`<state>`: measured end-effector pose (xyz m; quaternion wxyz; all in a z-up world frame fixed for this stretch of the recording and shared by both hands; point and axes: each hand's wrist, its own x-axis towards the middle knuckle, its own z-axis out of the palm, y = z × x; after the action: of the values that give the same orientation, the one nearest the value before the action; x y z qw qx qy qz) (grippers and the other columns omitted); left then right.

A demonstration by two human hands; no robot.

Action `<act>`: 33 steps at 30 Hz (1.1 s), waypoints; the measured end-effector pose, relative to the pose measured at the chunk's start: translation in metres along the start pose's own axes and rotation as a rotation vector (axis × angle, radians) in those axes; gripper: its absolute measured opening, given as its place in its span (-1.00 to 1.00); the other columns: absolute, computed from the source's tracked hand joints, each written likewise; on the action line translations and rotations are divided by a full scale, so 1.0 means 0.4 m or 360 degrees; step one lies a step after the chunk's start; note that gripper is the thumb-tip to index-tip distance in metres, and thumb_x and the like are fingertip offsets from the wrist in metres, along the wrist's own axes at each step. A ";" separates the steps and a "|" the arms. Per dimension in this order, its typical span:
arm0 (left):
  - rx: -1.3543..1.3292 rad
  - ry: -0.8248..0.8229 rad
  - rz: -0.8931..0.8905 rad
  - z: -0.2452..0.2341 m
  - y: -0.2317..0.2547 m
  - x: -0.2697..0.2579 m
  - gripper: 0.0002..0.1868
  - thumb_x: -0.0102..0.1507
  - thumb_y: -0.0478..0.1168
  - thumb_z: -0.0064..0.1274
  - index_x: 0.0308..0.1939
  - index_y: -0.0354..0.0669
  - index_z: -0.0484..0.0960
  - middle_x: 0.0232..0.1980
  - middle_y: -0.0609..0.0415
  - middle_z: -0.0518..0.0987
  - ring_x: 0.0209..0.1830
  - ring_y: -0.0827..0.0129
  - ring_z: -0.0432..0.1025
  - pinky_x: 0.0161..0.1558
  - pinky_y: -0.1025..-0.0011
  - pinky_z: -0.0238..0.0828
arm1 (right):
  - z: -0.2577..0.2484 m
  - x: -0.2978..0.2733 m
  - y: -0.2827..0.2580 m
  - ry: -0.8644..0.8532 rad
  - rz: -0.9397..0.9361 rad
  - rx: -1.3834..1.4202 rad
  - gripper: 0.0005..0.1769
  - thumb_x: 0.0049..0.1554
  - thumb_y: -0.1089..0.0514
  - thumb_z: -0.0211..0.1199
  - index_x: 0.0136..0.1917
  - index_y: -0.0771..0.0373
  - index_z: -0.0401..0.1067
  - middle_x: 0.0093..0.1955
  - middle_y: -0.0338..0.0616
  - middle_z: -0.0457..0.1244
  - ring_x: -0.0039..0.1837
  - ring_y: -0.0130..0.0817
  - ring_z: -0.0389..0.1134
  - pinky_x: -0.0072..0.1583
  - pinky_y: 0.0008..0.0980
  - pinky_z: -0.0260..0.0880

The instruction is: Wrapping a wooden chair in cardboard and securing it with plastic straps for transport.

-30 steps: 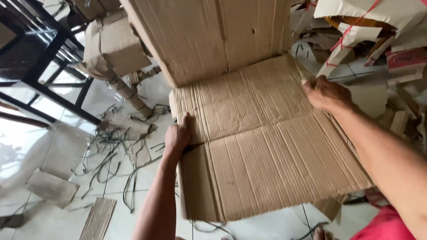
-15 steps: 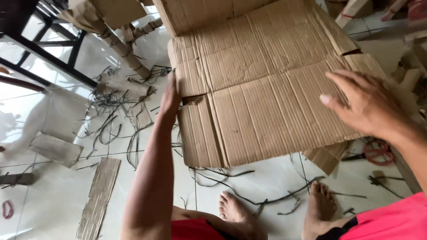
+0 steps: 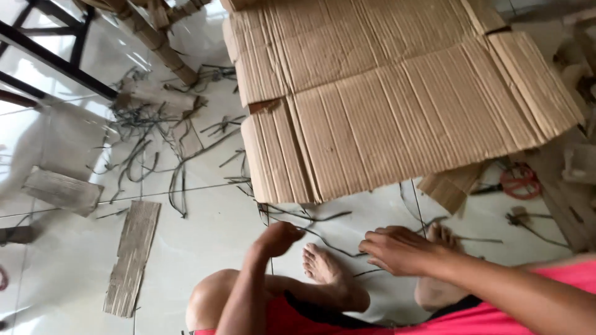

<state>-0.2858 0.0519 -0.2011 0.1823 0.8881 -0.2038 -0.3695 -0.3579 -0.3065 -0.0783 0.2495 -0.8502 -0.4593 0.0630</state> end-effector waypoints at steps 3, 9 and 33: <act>0.0196 -0.0057 0.0313 0.057 0.088 0.014 -0.72 0.35 -0.19 -0.13 -0.06 0.02 0.73 -0.03 -0.09 0.67 -0.02 -0.12 0.56 -0.07 0.02 0.54 | 0.263 -0.072 0.120 -0.0760 0.0575 0.0007 -0.66 0.14 0.17 0.29 0.18 0.16 0.35 0.03 -0.04 0.26 0.03 0.17 0.36 -0.02 0.09 0.40; 0.0565 0.1705 0.0424 -0.194 0.593 -0.271 -0.75 0.30 -0.61 -0.31 -0.17 -0.51 0.53 -0.09 0.19 0.63 -0.19 1.06 0.46 0.03 0.97 0.33 | 0.525 -0.181 0.121 -0.1279 0.1585 0.0092 -0.35 0.20 0.45 -0.15 0.49 0.01 0.00 0.71 -0.05 -0.44 0.66 0.08 -0.34 0.52 0.19 -0.08; -0.0261 -0.0636 -0.0458 -0.063 0.474 -0.147 -0.30 0.35 -0.02 -0.18 0.59 0.28 0.08 0.61 0.15 0.12 0.58 -0.41 -0.21 0.52 -0.36 -0.30 | 0.612 -0.245 0.215 -0.0867 0.1048 -0.0420 -0.82 0.27 0.08 0.01 -0.20 -0.05 0.31 -0.12 -0.26 0.10 -0.03 -0.23 0.20 -0.06 -0.22 0.31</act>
<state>-0.3481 -0.0759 -0.0603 0.1554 0.7995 -0.0767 -0.5751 -0.4316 -0.3355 -0.3439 -0.0245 -0.9280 -0.2172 0.3017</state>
